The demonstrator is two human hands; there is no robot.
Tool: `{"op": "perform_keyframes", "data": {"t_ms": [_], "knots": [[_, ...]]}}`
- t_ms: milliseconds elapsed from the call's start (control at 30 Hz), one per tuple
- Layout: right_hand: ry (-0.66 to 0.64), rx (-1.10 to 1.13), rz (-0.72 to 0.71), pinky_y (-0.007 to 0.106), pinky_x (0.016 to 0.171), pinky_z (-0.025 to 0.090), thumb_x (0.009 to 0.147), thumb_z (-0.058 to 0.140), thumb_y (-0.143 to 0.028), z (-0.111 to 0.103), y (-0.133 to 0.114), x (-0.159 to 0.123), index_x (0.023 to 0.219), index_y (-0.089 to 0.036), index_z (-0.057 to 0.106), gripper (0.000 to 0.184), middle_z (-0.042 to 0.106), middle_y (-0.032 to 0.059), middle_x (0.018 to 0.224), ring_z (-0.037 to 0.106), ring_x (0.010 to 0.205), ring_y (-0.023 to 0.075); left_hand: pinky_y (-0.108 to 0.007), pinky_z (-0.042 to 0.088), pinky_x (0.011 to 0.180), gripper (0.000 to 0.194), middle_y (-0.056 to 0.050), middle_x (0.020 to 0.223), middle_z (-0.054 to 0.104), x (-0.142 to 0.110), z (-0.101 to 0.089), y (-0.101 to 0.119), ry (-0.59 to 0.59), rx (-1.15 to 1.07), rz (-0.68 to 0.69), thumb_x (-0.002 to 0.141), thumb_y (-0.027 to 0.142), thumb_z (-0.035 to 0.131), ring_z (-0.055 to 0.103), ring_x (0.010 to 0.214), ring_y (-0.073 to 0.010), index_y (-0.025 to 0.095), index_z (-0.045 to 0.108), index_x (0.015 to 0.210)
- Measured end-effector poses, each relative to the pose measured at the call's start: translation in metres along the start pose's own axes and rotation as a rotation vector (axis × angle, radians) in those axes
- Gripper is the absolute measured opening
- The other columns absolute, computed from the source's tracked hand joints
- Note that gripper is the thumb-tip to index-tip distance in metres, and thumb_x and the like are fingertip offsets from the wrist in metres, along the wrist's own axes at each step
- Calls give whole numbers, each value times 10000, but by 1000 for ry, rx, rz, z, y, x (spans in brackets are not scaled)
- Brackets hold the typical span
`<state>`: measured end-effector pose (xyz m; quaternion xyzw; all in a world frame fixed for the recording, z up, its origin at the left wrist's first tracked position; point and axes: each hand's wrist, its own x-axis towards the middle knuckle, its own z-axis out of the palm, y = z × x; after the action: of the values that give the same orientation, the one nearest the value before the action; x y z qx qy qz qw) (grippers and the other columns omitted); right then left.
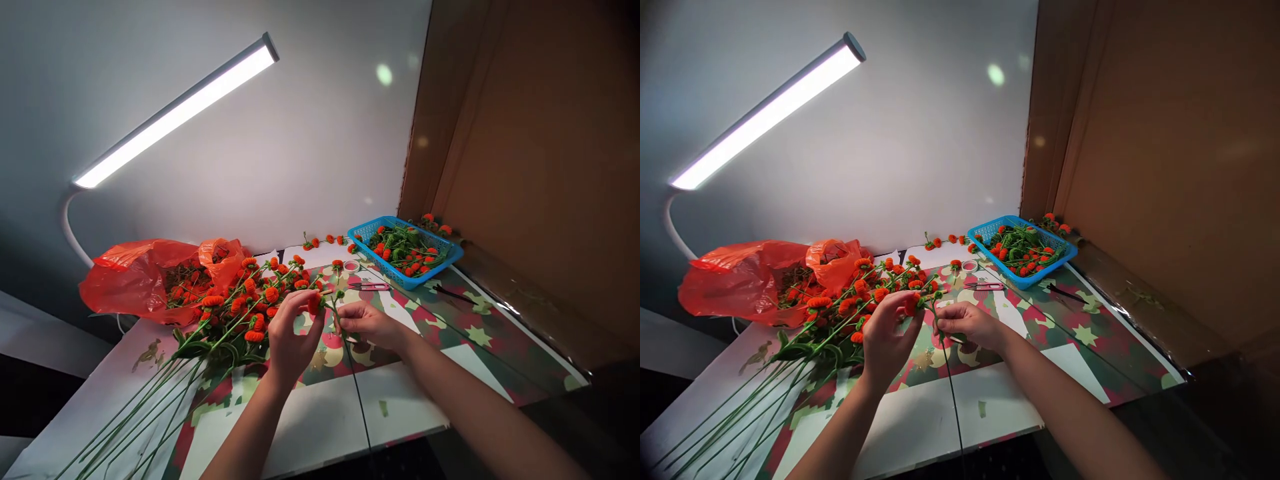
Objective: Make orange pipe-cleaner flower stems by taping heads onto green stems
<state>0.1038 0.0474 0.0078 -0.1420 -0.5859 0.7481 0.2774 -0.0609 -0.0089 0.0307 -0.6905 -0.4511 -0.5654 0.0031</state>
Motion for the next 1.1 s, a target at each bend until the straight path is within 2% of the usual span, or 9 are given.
{"op": "perform_keyframes", "data": {"t_ms": [167, 400, 467, 533, 600, 700, 800, 933, 1100], "knots": [[8, -40, -23, 213, 521, 303, 726, 682, -465, -5, 6, 3, 680, -125, 594, 354, 458, -19, 625, 396, 574, 80, -273, 525, 728, 264, -32, 868, 662, 3, 1, 3, 86, 163, 165, 718, 77, 647, 636, 800, -145, 192, 611, 952], [2, -4, 29, 202, 479, 289, 714, 688, -476, -3, 3, 1, 712, -130, 601, 357, 502, -11, 648, 402, 552, 73, -291, 524, 753, 256, -37, 875, 663, 3, 8, 1, 99, 148, 102, 733, 93, 635, 633, 824, -154, 194, 610, 967], [15, -22, 41, 195, 447, 275, 738, 670, -463, -4, 3, 1, 725, -132, 607, 337, 487, -19, 626, 386, 526, 68, -308, 525, 768, 319, -62, 970, 653, -1, 7, 2, 66, 76, -34, 741, 143, 640, 626, 877, -169, 194, 584, 1051], [29, -51, 2, 189, 444, 289, 741, 670, -452, -5, 4, 2, 712, -126, 611, 332, 477, -24, 602, 392, 517, 64, -308, 532, 745, 365, -80, 1022, 635, -11, 6, 6, 47, -60, -254, 744, 213, 651, 623, 894, -180, 190, 554, 1096], [43, -55, -9, 182, 423, 297, 736, 675, -447, -5, 4, 2, 692, -127, 600, 332, 467, -35, 564, 390, 481, 56, -279, 535, 663, 285, -66, 913, 647, -25, 7, 14, 2, -238, -492, 744, 281, 659, 636, 798, -172, 177, 578, 997], [66, -25, 93, 179, 343, 274, 751, 659, -443, -4, 4, 0, 721, -144, 582, 310, 444, -63, 501, 344, 375, 45, -267, 521, 612, 221, -48, 746, 669, -44, 15, 30, -158, -456, -759, 720, 336, 683, 640, 665, -167, 157, 632, 841], [86, -40, 136, 180, 311, 276, 754, 653, -447, -2, 2, -2, 757, -143, 599, 310, 472, -55, 483, 392, 357, 64, -263, 506, 605, 227, -51, 725, 685, -49, 25, 41, -78, -567, -859, 728, 362, 673, 623, 620, -154, 149, 673, 807], [91, -38, 47, 173, 357, 319, 721, 690, -423, -3, 2, 0, 681, -116, 621, 317, 516, -26, 508, 473, 437, 75, -216, 465, 546, 216, -24, 623, 641, -47, 32, 40, 26, -734, -922, 733, 352, 678, 572, 556, -109, 136, 681, 739], [62, -2, 100, 171, 328, 274, 722, 692, -412, -5, 7, 1, 676, -105, 647, 313, 507, -35, 547, 392, 385, 36, -147, 398, 448, 297, 10, 570, 574, -49, 37, 32, 127, -1134, -1151, 578, 354, 799, 491, 484, -49, 125, 656, 702]]}}
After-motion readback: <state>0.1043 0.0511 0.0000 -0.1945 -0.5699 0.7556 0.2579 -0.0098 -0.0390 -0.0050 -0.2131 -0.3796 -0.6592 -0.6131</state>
